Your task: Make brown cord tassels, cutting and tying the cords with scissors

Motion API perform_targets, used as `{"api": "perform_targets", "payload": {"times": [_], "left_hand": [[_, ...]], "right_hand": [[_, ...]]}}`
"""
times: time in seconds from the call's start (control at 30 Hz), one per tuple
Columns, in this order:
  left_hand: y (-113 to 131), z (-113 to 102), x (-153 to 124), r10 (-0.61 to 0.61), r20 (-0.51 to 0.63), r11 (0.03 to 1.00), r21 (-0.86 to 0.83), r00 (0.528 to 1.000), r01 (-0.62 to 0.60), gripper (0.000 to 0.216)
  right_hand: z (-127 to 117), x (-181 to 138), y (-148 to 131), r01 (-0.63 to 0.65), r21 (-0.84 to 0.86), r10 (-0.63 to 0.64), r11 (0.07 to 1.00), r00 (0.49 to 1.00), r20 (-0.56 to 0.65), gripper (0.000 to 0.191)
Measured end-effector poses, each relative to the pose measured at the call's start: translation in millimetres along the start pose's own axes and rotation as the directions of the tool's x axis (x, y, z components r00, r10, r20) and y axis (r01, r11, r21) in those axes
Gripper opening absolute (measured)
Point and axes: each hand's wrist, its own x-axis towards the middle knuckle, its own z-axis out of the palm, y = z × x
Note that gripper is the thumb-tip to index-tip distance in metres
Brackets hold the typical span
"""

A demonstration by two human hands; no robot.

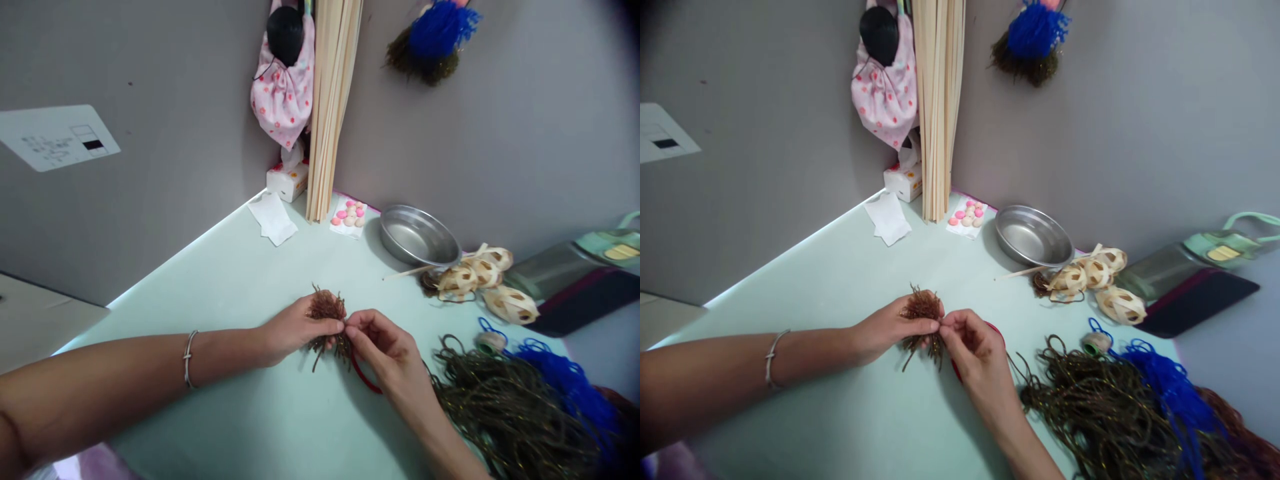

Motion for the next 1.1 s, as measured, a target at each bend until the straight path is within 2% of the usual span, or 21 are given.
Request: {"api": "perform_targets", "payload": {"times": [0.2,0.27,0.37,0.5,0.6,0.73,0.9,1.0,1.1], "left_hand": [[1.7,0.2,-1.6,-0.049,0.183,0.993,0.113,0.982,0.028,0.025],[2.9,0.6,-1.7,-0.037,0.163,0.997,0.072,0.986,0.026,0.024],[4.7,1.4,-1.6,-0.006,0.066,1.0,-0.008,0.998,0.007,0.026],[6.8,1.8,-1.8,0.034,0.022,0.998,-0.054,0.999,-0.033,0.027],[6.7,1.0,-1.7,0.041,-0.026,0.999,-0.026,0.999,-0.042,0.03],[5.0,-0.1,-1.0,0.001,-0.088,1.0,0.011,0.996,0.0,0.035],[6.0,0.0,-1.5,0.014,0.002,1.0,0.001,1.0,-0.014,0.034],[6.7,0.7,-1.9,0.004,0.033,1.0,0.011,0.999,-0.005,0.03],[6.6,1.9,-2.4,0.0,0.008,1.0,0.004,1.0,0.0,0.027]], "right_hand": [[0.7,-2.3,-7.4,0.001,0.053,0.004,0.999,0.995,-0.099,0.021],[1.1,-3.1,-10.6,0.001,0.075,0.01,0.997,0.99,-0.143,0.021],[0.2,-2.5,-10.3,0.007,0.034,-0.001,0.999,0.986,-0.169,0.023],[-1.9,0.2,-1.3,-0.01,-0.072,0.01,0.997,1.0,0.009,0.029],[-1.9,1.1,4.4,-0.02,-0.104,0.033,0.994,0.991,0.128,0.031],[-1.9,0.9,3.1,-0.036,-0.111,0.042,0.993,0.998,0.055,0.034],[-4.2,0.6,-3.2,-0.114,-0.098,0.118,0.989,0.993,0.029,0.037],[-4.6,0.0,-4.5,-0.096,-0.079,0.096,0.992,0.995,-0.003,0.035],[-3.1,-0.1,-3.1,-0.053,-0.051,0.051,0.997,0.998,-0.036,0.033]]}}
